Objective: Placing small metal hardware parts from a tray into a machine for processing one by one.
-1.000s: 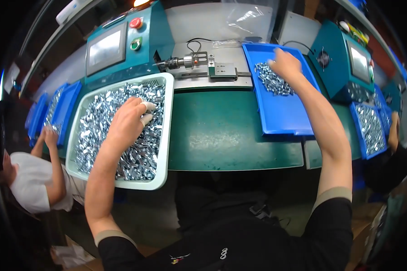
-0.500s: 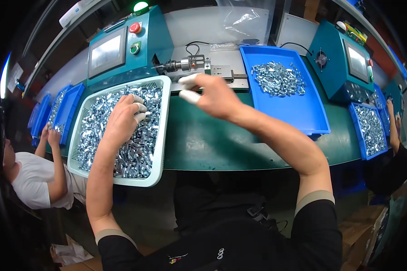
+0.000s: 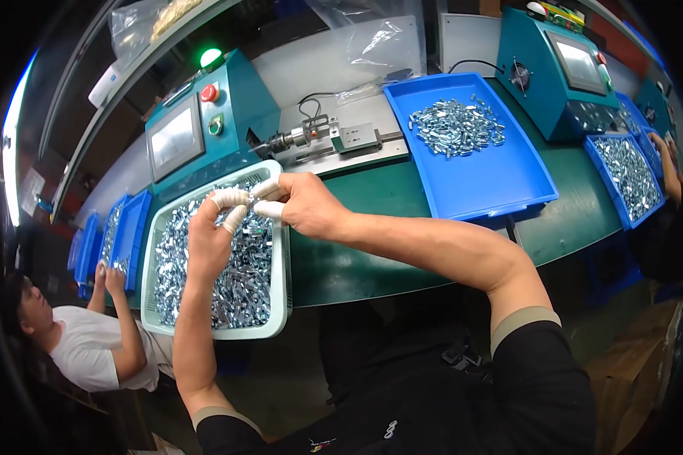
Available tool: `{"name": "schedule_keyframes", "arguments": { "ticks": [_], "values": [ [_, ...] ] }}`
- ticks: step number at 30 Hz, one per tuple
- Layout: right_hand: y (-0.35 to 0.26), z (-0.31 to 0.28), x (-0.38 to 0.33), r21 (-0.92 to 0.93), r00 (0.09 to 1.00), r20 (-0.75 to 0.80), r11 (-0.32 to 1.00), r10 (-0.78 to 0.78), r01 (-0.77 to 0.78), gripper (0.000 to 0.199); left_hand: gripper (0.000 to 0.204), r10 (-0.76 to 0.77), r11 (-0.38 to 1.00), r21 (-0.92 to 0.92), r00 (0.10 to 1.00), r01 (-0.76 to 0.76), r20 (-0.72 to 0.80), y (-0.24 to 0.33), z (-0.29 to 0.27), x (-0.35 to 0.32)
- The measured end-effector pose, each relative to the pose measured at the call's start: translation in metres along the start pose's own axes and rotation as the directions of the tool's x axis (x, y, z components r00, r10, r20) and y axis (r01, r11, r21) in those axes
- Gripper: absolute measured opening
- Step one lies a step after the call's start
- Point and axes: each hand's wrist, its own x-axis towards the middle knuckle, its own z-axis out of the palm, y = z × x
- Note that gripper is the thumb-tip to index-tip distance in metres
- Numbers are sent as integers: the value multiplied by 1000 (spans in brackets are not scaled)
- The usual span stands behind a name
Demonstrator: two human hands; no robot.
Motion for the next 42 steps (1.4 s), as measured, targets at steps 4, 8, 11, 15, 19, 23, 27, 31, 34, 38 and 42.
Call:
{"name": "schedule_keyframes", "arguments": {
  "ticks": [4, 8, 11, 15, 19, 23, 27, 31, 34, 38, 42],
  "values": [
    [-2, 7, -1, 151, 997, -68, 987, -41, 51, 21, 14, -66, 978, -202, 998, 61, -20, 3, 8, -2],
    [-3, 3, 4, 117, 990, -75, 985, -120, 128, 21, 20, -37, 989, -143, 999, 33, -30, 3, 5, -2],
    [-22, -24, 5, -3, 993, -116, 1000, -22, 21, 21, 22, -7, 998, -60, 999, 4, -44, 10, -1, -6],
    [-7, -104, 23, -127, 932, -361, 992, -29, -19, 24, 21, 20, 997, -70, 996, -26, -84, 16, -1, -4],
    [-1, -157, 45, -287, 909, -416, 952, -22, -108, 26, 22, 74, 997, -21, 997, -74, -16, 17, -1, -4],
    [10, -175, 71, -488, 916, -390, 864, -90, -123, 26, 20, 94, 996, -7, 995, -94, -26, 14, 1, -5],
    [12, -181, 89, -611, 944, -329, 771, -39, -181, 24, 20, 72, 997, -20, 997, -72, -41, 13, 1, -5],
    [15, -185, 97, -598, 938, -342, 757, 56, -263, 25, 20, 75, 997, -18, 996, -76, -42, 16, 2, -3],
    [12, -182, 105, -535, 916, -381, 778, 124, -328, 22, 20, 61, 998, -15, 998, -61, -20, 15, 1, -4],
    [8, -177, 112, -508, 886, -424, 760, 189, -405, 23, 19, 66, 998, -10, 998, -66, -16, 16, 1, -4],
    [-4, -174, 116, -437, 854, -418, 755, 310, -488, 23, 18, 60, 998, -16, 998, -60, -23, 16, -2, -6]
  ]
}}
